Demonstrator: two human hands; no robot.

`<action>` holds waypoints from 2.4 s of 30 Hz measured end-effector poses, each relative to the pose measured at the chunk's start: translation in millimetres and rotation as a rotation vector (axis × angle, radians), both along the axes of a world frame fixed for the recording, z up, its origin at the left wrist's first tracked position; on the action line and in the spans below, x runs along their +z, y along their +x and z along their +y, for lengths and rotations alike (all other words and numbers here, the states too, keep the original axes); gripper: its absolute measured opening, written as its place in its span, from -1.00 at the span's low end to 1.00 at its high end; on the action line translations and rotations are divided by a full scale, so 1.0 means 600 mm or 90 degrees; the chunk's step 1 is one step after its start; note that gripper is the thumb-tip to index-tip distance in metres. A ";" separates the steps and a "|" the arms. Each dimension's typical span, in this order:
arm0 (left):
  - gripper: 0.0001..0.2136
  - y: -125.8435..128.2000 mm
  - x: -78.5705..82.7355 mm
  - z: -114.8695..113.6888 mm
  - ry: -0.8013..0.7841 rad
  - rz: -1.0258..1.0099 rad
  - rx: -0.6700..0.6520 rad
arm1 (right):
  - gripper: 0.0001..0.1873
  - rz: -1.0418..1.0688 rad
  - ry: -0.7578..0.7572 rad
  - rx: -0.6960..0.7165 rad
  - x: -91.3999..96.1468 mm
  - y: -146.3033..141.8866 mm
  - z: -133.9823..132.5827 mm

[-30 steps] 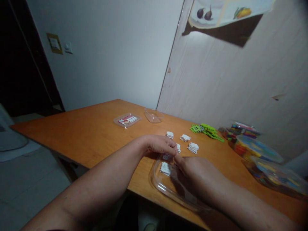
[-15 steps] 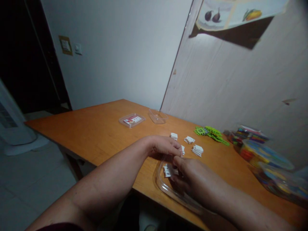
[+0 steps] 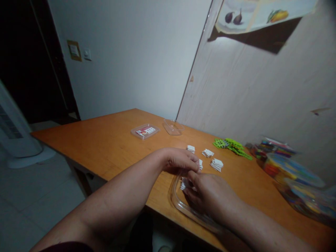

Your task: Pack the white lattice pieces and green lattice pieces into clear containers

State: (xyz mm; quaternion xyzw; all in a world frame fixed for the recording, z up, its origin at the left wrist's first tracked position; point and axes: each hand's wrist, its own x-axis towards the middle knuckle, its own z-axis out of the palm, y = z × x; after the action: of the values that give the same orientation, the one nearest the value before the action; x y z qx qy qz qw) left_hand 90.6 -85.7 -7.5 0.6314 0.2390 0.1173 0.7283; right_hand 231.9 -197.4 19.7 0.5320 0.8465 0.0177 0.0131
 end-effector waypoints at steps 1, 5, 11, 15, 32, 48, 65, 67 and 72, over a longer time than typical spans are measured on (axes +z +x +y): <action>-0.92 0.000 0.001 0.000 0.006 0.002 0.007 | -0.82 -0.006 -0.003 -0.002 0.000 0.000 0.000; -0.90 0.000 0.006 -0.002 0.021 0.024 0.013 | -0.80 -0.025 -0.006 -0.005 -0.004 0.000 0.000; -0.91 -0.003 0.009 -0.002 0.045 0.028 0.011 | -0.81 0.028 -0.023 -0.023 0.003 0.005 -0.002; -0.88 -0.007 0.015 -0.001 0.081 0.012 0.017 | -0.75 0.176 -0.038 -0.027 0.032 0.049 0.004; -0.78 -0.016 0.026 0.021 0.148 0.000 0.275 | -0.86 0.328 -0.207 -0.098 -0.037 0.235 0.086; -0.81 -0.012 0.016 0.029 0.148 0.001 0.212 | -0.63 0.572 -0.206 -0.215 -0.023 0.235 0.075; -0.78 -0.009 0.019 0.023 0.149 0.005 0.227 | -0.80 0.481 -0.149 0.005 0.022 0.064 0.014; -0.77 -0.009 0.017 0.024 0.159 0.001 0.220 | -0.82 0.450 -0.114 0.011 0.020 0.058 0.015; -0.72 -0.011 0.022 0.020 0.177 -0.002 0.206 | -0.79 0.476 -0.112 0.010 0.012 0.053 0.016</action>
State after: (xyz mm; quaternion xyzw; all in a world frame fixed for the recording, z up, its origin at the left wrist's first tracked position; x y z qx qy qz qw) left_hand 84.3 -73.9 5.9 0.6792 0.3171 0.2655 0.6063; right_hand 263.9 -187.8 27.2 0.4919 0.7952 -0.2502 -0.2512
